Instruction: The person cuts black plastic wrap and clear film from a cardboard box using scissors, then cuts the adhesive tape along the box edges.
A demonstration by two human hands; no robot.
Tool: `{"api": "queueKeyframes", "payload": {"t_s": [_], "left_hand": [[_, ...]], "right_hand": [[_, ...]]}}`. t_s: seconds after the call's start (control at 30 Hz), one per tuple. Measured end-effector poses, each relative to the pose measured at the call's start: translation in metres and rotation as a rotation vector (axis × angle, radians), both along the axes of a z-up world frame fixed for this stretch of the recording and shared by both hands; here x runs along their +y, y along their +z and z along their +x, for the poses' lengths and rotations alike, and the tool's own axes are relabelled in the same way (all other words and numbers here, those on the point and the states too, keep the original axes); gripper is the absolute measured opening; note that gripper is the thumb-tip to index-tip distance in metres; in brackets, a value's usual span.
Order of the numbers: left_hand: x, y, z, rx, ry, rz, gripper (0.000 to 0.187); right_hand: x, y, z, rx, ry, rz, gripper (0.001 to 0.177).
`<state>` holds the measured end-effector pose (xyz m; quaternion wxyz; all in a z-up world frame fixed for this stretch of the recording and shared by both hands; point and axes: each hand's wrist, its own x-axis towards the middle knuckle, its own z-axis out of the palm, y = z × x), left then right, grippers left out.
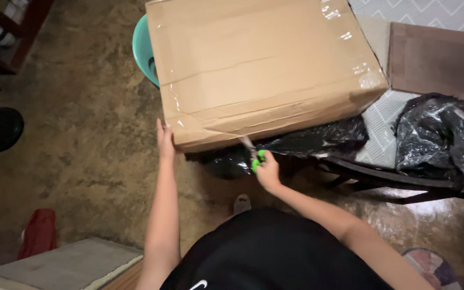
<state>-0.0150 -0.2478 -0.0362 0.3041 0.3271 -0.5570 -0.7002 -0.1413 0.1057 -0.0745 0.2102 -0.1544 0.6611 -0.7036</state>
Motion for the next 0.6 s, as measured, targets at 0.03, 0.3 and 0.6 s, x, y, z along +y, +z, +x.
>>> {"api": "queueKeyframes", "payload": {"t_s": [0.03,0.3,0.6], "left_hand": [[-0.006,-0.004,-0.003,0.091,0.074,-0.097,0.068],[0.062,-0.034,-0.001,0.306,0.763,0.448,0.100],[0.163,-0.086,-0.048,0.141,0.249,0.848,0.086]], "right_hand": [[-0.012,0.005,0.004,-0.002,0.002,-0.001,0.019],[-0.044,0.020,0.004,0.120,0.056,0.207,0.021],[0.012,0.066,-0.019,0.042,-0.111,0.292,0.039]]}}
